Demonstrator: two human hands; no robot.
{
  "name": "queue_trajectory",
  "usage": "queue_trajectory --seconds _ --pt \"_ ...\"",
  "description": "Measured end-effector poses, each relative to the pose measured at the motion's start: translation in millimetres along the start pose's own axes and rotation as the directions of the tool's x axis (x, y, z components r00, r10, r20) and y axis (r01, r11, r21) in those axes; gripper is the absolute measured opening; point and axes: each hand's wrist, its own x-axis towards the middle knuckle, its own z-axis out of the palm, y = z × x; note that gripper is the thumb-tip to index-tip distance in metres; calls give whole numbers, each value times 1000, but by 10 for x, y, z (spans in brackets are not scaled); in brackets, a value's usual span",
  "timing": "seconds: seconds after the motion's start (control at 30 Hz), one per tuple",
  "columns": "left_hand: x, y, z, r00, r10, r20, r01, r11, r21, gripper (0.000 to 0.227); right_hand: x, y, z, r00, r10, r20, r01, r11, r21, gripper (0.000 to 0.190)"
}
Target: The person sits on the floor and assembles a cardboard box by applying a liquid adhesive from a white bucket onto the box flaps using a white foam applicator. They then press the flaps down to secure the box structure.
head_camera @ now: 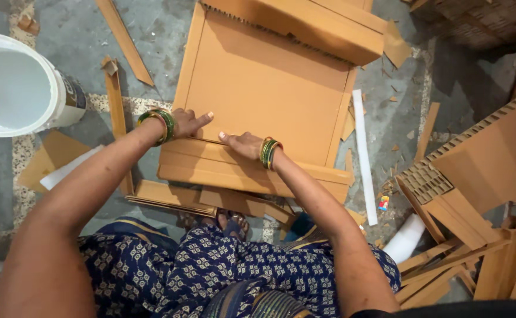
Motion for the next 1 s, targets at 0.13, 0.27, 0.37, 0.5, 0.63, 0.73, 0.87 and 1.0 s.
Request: queue_trajectory --seconds 0.13,0.27,0.37,0.5,0.63,0.73,0.87,1.0 --pt "82 -64 108 998 23 -65 -18 996 84 92 164 2 31 1000 -7 -28 5 997 -80 100" --pt "12 -98 115 991 115 -64 -104 982 160 82 232 261 124 995 88 -47 -80 986 145 101" --pt "-63 -27 74 983 164 -85 -156 983 94 89 313 418 102 979 -205 -9 170 786 595 99" --pt "-226 54 39 994 -104 46 107 992 -71 99 286 372 84 995 -89 -45 98 961 259 108" --pt "-234 56 50 998 -58 36 61 993 -97 102 224 95 79 994 -41 -100 48 996 75 107" --pt "-168 20 130 998 -58 20 59 996 -69 105 198 26 75 997 24 -68 -18 995 95 107" --pt "-44 96 -130 994 100 53 -101 994 30 94 258 172 64 998 55 -24 -48 972 230 111" --pt "23 369 -150 973 -162 168 177 981 -81 105 394 524 228 990 -137 -17 123 819 560 112"
